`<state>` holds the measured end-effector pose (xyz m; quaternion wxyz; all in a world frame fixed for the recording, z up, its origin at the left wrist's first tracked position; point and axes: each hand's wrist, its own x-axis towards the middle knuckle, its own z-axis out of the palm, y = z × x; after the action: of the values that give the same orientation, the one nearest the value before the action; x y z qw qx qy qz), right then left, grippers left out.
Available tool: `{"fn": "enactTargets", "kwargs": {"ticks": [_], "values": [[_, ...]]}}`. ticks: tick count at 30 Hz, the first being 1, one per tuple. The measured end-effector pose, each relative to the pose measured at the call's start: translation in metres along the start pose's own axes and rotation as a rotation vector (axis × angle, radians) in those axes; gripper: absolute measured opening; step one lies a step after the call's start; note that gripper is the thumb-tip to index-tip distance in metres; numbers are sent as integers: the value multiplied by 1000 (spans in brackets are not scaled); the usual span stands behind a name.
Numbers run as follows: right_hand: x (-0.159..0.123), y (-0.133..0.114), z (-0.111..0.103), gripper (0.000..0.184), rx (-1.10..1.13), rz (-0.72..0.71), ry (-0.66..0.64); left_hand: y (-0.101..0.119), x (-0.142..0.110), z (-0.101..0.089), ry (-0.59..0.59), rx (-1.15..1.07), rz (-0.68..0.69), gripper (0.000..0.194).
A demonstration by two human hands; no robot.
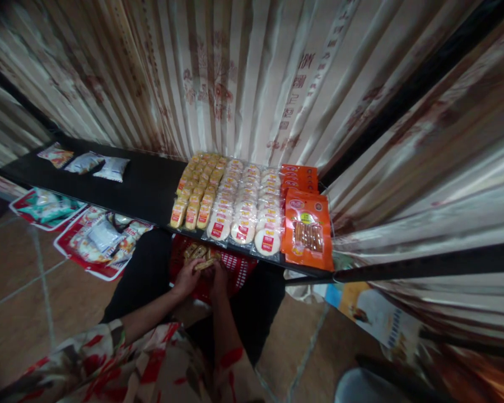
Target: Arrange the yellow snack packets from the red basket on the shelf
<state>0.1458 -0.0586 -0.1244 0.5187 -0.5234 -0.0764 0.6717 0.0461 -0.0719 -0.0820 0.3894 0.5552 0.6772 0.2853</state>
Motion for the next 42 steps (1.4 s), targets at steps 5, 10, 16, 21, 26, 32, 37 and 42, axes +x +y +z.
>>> {"fn": "enactTargets", "kwargs": {"ticks": [5, 10, 16, 21, 26, 32, 37, 42], "values": [[3, 1, -5, 29, 102, 97, 52, -3, 0, 3, -17, 6, -38, 40], [5, 0, -6, 20, 160, 188, 125, -3, 0, 6, -27, 41, -29, 37], [9, -1, -8, 14, 188, 264, 113, -8, 0, 10, 14, 95, -45, 32], [10, 1, -7, 5, 209, 278, 106, -11, 0, 10, 29, 162, -29, 33], [10, 3, -8, 9, 221, 258, 81, -10, -4, 10, 63, 269, 12, 34], [12, 6, -12, 13, 244, 259, 70, -9, -7, 10, 45, 370, 53, 31], [12, 5, -15, 8, 229, 261, 56, -3, -10, 9, 29, 429, 77, 26], [5, 0, -8, 8, 213, 219, -41, 3, -11, 6, 31, 446, 91, 26]]}}
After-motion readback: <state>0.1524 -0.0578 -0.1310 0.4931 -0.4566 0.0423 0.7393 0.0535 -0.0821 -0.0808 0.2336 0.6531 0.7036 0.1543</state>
